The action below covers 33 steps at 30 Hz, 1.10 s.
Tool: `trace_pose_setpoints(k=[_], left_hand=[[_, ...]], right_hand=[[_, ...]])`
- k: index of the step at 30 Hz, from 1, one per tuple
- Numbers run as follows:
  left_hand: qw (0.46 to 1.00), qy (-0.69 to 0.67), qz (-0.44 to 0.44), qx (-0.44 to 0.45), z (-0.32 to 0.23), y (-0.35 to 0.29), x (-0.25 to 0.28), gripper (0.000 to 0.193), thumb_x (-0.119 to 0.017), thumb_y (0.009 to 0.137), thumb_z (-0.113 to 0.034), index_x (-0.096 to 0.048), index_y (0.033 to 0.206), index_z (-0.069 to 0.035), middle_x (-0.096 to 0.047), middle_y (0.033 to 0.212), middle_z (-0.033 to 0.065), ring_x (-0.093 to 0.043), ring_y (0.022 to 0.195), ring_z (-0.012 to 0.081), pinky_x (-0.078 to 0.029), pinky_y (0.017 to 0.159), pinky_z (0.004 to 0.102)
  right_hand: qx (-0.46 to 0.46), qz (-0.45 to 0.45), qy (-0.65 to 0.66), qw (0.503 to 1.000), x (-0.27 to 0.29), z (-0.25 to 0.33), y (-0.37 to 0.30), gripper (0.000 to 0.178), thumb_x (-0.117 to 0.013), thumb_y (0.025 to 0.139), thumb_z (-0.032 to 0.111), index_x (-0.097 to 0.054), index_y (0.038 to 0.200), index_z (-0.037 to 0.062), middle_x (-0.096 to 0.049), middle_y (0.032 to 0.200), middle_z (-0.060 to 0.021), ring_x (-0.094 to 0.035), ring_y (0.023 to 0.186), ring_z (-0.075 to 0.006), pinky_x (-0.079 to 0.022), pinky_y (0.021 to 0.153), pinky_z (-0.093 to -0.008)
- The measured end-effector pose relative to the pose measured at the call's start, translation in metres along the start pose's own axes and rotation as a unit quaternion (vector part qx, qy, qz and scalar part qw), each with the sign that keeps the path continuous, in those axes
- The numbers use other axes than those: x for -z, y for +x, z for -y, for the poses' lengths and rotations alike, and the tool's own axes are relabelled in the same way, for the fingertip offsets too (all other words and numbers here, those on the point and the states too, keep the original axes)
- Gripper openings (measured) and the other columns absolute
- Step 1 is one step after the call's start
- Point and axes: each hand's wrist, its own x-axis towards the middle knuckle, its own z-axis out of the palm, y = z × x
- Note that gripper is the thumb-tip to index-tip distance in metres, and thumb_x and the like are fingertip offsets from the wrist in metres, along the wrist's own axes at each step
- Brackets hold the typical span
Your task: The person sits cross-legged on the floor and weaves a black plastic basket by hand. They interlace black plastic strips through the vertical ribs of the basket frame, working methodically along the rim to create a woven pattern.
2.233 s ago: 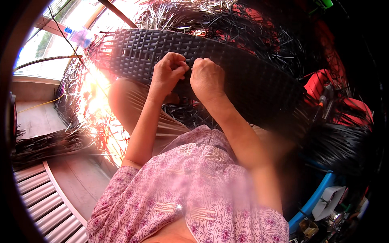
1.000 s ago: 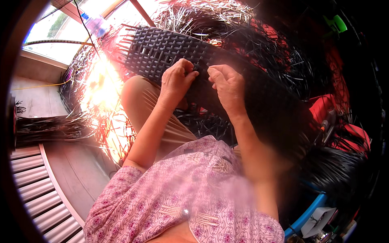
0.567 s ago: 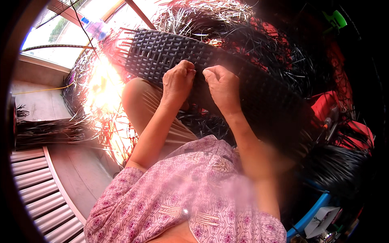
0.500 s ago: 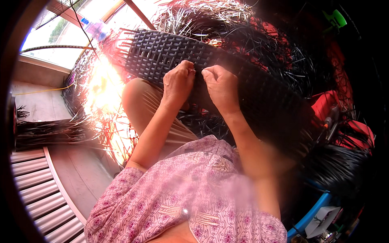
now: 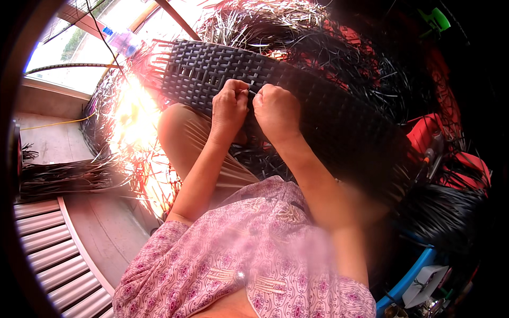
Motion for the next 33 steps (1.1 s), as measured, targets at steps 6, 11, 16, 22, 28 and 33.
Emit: trace_pose_setpoints(k=[6,11,16,22,28,33], left_hand=[[1.000,-0.008,-0.001,0.010,0.001,-0.001,-0.001,0.011,-0.066,0.090,-0.005,-0.066,0.100,-0.001,-0.072,0.085,0.0152,-0.073,0.078,0.0276,-0.056,0.074,0.0369],[0.998,-0.065,-0.014,0.006,0.008,-0.002,-0.001,0.011,-0.065,0.090,-0.005,-0.065,0.099,0.001,-0.072,0.085,0.0152,-0.073,0.076,0.0248,-0.056,0.070,0.0345],[0.954,-0.259,-0.014,0.153,-0.006,0.000,0.007,0.015,-0.069,0.087,-0.006,-0.064,0.098,0.002,-0.071,0.080,0.0094,-0.066,0.063,0.0130,-0.055,0.058,0.0290],[0.933,-0.282,-0.014,0.222,0.002,0.012,0.001,0.021,-0.077,0.081,-0.008,-0.067,0.097,0.002,-0.071,0.086,0.0077,-0.066,0.071,0.0109,-0.055,0.058,0.0286],[0.924,-0.318,-0.026,0.212,0.016,0.009,-0.010,0.020,-0.074,0.080,-0.005,-0.066,0.096,0.002,-0.069,0.078,0.0057,-0.063,0.066,0.0109,-0.051,0.060,0.0270],[0.889,-0.391,-0.009,0.236,0.020,0.007,-0.005,0.021,-0.076,0.080,-0.003,-0.065,0.097,-0.001,-0.067,0.081,0.0008,-0.060,0.066,0.0071,-0.049,0.056,0.0223]], right_hand=[[0.027,0.007,-0.048,0.998,-0.006,0.000,0.002,0.019,-0.063,0.092,0.020,-0.069,0.083,0.0038,-0.071,0.084,-0.0182,-0.070,0.079,-0.0374,-0.056,0.072,-0.0480],[0.070,-0.012,-0.109,0.992,-0.014,-0.004,0.006,0.017,-0.061,0.092,0.017,-0.066,0.082,0.0041,-0.069,0.082,-0.0178,-0.069,0.077,-0.0389,-0.056,0.071,-0.0490],[0.036,0.030,-0.128,0.991,-0.008,0.002,0.009,0.015,-0.065,0.092,0.018,-0.068,0.090,0.0042,-0.071,0.091,-0.0175,-0.070,0.085,-0.0374,-0.056,0.076,-0.0479],[0.027,0.032,-0.179,0.983,-0.012,0.013,0.013,0.014,-0.068,0.091,0.017,-0.069,0.089,0.0037,-0.071,0.090,-0.0167,-0.070,0.086,-0.0372,-0.055,0.077,-0.0472],[0.055,0.013,-0.175,0.983,-0.020,0.006,0.010,0.017,-0.062,0.095,0.019,-0.065,0.088,0.0035,-0.069,0.090,-0.0180,-0.070,0.082,-0.0377,-0.056,0.073,-0.0475],[0.062,-0.011,-0.152,0.986,-0.022,0.004,0.003,0.016,-0.064,0.095,0.020,-0.065,0.087,0.0053,-0.069,0.090,-0.0162,-0.071,0.081,-0.0368,-0.056,0.072,-0.0467]])
